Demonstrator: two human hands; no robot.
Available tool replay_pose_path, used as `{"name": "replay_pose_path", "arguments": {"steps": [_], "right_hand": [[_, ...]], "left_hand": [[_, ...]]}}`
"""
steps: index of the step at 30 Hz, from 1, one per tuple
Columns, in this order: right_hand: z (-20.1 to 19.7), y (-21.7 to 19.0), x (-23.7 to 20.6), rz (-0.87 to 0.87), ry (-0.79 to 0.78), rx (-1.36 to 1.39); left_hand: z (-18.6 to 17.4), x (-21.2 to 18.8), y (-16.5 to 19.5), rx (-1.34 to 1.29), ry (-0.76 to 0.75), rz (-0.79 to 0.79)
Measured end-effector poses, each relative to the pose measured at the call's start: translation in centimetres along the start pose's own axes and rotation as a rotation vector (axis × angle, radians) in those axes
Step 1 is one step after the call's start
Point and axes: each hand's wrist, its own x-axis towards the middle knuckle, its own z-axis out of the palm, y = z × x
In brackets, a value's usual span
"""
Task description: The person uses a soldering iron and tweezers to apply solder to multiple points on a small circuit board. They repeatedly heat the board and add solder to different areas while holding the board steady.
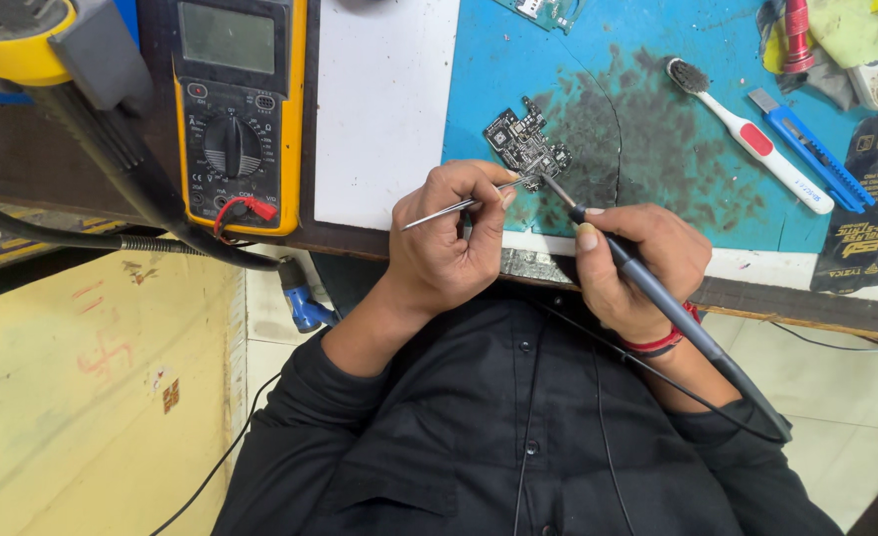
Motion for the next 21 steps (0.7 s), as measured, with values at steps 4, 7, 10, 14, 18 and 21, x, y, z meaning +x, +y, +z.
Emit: {"name": "replay_pose_path", "arguments": {"steps": [4,7,10,14,18,21], "right_hand": [[0.04,0.09,0.04,-0.021,-0.004,0.021],[0.1,0.09,0.02,-0.001,0.007,0.007],[0.11,0.07,0.01,0.002,0.009,0.01],[0.04,0.11,0.03,-0.01,0.003,0.005],[0.11,0.09,-0.01,-0.011,0.001,0.005],[0.15,0.12,0.01,-0.031,0.001,0.0]], "left_hand": [[0.02,-0.08,-0.08,-0.006,-0.009,-0.008],[0.03,-0.1,-0.09,-0.007,-0.01,-0.012],[0.05,-0.09,-0.09,-0.011,-0.01,-0.011],[0.03,-0.09,-0.11,-0.013,-0.011,-0.007],[0.12,-0.1,-0.09,-0.009,-0.004,-0.01],[0.03,-0.13,-0.06,-0.011,-0.01,0.0]]}}
